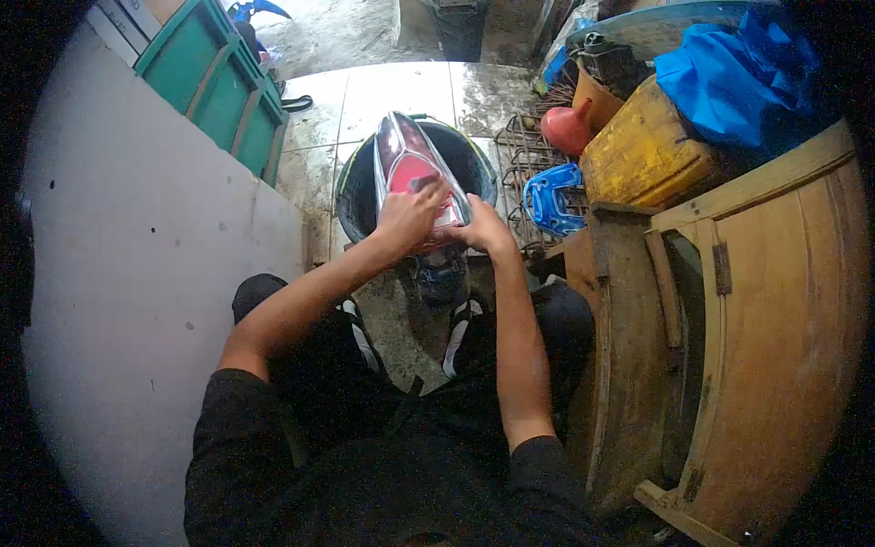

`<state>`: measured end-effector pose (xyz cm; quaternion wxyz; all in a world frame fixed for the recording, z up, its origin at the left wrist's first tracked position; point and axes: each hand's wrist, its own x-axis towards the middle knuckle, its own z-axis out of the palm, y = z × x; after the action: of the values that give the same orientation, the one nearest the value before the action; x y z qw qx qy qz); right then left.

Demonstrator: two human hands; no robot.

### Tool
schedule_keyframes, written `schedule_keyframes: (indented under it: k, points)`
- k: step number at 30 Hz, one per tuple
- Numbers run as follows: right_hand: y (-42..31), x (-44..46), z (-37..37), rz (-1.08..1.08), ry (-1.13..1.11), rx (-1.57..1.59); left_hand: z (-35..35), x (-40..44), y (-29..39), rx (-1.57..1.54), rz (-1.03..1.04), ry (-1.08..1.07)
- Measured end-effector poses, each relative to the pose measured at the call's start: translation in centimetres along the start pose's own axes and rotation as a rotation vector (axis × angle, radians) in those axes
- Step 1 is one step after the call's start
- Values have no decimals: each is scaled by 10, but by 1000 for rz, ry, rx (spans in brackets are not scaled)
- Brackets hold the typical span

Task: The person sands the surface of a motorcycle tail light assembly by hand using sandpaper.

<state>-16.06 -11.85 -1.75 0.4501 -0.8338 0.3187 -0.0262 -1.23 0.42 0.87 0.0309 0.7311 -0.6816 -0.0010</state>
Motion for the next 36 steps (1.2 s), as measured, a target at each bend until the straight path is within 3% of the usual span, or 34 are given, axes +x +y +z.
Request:
schedule_keyframes:
  k: [2,4,6,7,8,10,11,12,15,18,19,20,22,24,26,27,31,33,36]
  points:
    - [-7,-4,0,52,-10,-5,-2,10,-3,70,-263,46]
    - [4,-1,3,54,-14,11,4,11,0,119,-247,110]
    - [18,4,11,-14,93,-85,0,0,15,98,-86,1]
    - [19,5,10,-16,93,-88,7,-4,12,-39,-19,174]
    - [20,5,9,4,80,-82,8,0,8,-39,-22,175]
    - [8,1,7,22,63,-72,-5,12,-4,31,-311,62]
    - [2,-2,4,35,27,-50,-3,14,-12,33,-293,208]
    - [0,-3,2,50,-7,-28,-2,11,-8,33,-289,208]
    - [4,-1,4,25,37,-53,-6,8,4,36,-153,51]
    - [-1,-1,1,53,-5,11,-15,7,-1,-49,-254,4]
    - [-4,-3,3,79,16,-50,-8,15,-9,0,-303,132]
    - [-6,-5,4,80,15,-48,-3,15,-9,0,-302,130]
    - [-6,-8,3,58,45,-68,-6,16,2,99,-272,-37]
    - [10,1,6,17,74,-81,-5,10,9,200,-171,-25]
    - [12,4,8,43,14,25,-7,4,3,-104,-162,93]
    - [5,0,5,59,-19,83,-3,16,-5,-87,-275,75]
    - [5,-5,7,65,27,-64,9,24,3,21,-325,130]
    - [12,-2,6,54,42,-80,8,11,18,3,-111,35]
    - [22,6,12,27,75,-82,-8,29,0,-76,-295,-73]
